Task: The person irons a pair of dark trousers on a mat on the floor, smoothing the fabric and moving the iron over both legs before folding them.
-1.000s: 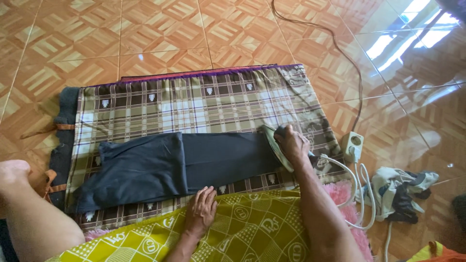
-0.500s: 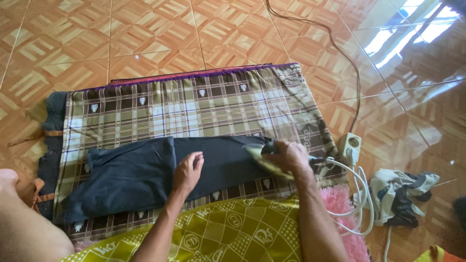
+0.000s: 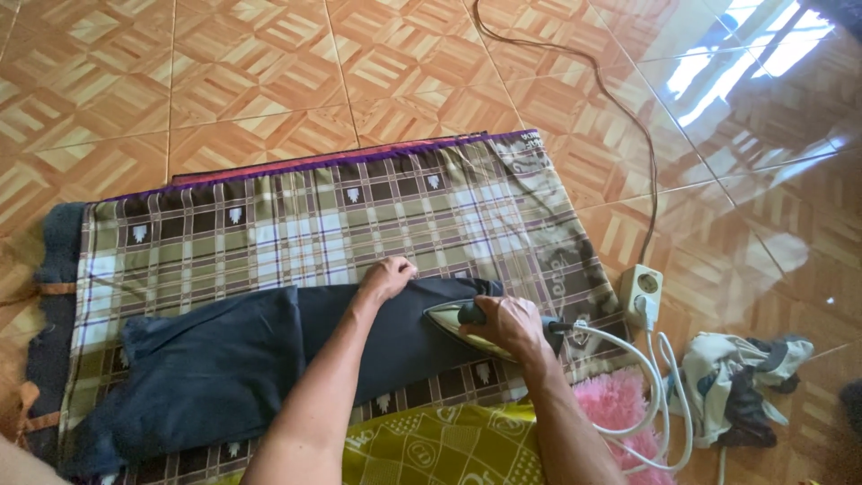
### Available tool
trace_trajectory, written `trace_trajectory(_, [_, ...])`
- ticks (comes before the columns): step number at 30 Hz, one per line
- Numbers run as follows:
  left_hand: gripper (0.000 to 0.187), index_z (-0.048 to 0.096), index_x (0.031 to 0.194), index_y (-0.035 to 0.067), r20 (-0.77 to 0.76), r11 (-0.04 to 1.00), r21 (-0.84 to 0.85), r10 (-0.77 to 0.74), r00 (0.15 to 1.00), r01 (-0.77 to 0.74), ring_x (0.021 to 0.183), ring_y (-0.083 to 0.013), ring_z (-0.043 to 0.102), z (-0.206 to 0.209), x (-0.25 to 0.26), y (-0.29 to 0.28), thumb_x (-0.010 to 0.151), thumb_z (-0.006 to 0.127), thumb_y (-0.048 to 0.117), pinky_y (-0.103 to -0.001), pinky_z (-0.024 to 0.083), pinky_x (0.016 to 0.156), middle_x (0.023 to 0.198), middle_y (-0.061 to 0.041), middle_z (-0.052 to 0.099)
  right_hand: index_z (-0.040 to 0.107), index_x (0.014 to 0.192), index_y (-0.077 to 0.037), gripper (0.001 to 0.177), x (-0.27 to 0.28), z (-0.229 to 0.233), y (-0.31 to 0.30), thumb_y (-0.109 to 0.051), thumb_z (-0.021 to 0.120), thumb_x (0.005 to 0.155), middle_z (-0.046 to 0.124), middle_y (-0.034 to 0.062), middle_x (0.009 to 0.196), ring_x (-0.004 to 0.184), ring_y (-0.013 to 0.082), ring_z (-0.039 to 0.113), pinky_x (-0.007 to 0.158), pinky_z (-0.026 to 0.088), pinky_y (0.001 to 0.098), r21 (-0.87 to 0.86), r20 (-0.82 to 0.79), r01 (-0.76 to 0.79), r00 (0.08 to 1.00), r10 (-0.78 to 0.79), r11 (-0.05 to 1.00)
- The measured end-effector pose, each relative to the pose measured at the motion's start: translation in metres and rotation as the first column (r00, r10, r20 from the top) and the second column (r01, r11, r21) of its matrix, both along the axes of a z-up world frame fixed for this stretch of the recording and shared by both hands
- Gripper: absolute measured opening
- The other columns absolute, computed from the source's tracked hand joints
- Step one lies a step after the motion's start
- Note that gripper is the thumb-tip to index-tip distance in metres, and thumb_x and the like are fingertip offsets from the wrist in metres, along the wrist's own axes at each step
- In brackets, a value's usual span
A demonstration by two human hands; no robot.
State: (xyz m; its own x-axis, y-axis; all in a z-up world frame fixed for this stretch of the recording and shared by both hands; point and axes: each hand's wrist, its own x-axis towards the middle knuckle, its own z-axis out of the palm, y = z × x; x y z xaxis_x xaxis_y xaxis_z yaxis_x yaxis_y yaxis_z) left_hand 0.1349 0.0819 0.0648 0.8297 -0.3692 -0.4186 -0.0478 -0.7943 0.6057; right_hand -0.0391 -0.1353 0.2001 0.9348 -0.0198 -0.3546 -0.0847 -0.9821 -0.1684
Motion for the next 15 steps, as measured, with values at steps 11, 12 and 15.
trace_trajectory(11, [0.028, 0.084, 0.095, 0.024, -0.143, 0.969, 0.006, -0.242, 0.96, 0.245, 0.111, -0.031, 0.072, -0.059, 0.045, -0.067, 0.083, 0.065, 0.041, -0.044, 0.057, 0.097, 0.105, -0.007, 0.08, 0.067, 0.096, -0.024, 0.044, 0.003, 0.002, -0.002, -0.064, 0.073, 0.078, 0.076, 0.0048, 0.086, 0.092, 0.0327, 0.075, 0.082, 0.059, 0.0483, 0.034, 0.0, -0.009, 1.0, 0.009, 0.999])
trace_trajectory(12, [0.027, 0.084, 0.097, 0.025, -0.142, 0.964, 0.015, -0.262, 0.955, 0.267, 0.111, -0.0305, 0.072, -0.06, 0.047, -0.07, 0.082, 0.068, 0.04, -0.043, 0.057, 0.097, 0.107, -0.007, 0.08, 0.067, 0.096, -0.024, 0.046, 0.004, 0.001, -0.002, -0.065, 0.073, 0.077, 0.076, 0.0051, 0.086, 0.093, 0.0328, 0.075, 0.082, 0.059, 0.0484, 0.043, 0.001, -0.009, 1.0, 0.009, 0.999])
trace_trajectory(15, [0.024, 0.084, 0.094, 0.028, -0.126, 0.966, 0.027, -0.254, 0.959, 0.259, 0.107, -0.0289, 0.074, -0.053, 0.044, -0.072, 0.079, 0.071, 0.042, -0.042, 0.059, 0.093, 0.104, -0.006, 0.08, 0.067, 0.095, -0.025, 0.041, 0.005, 0.007, 0.0, -0.061, 0.075, 0.078, 0.076, 0.0023, 0.084, 0.091, 0.0302, 0.075, 0.081, 0.059, 0.0465, 0.024, 0.004, -0.011, 1.0, 0.011, 1.0])
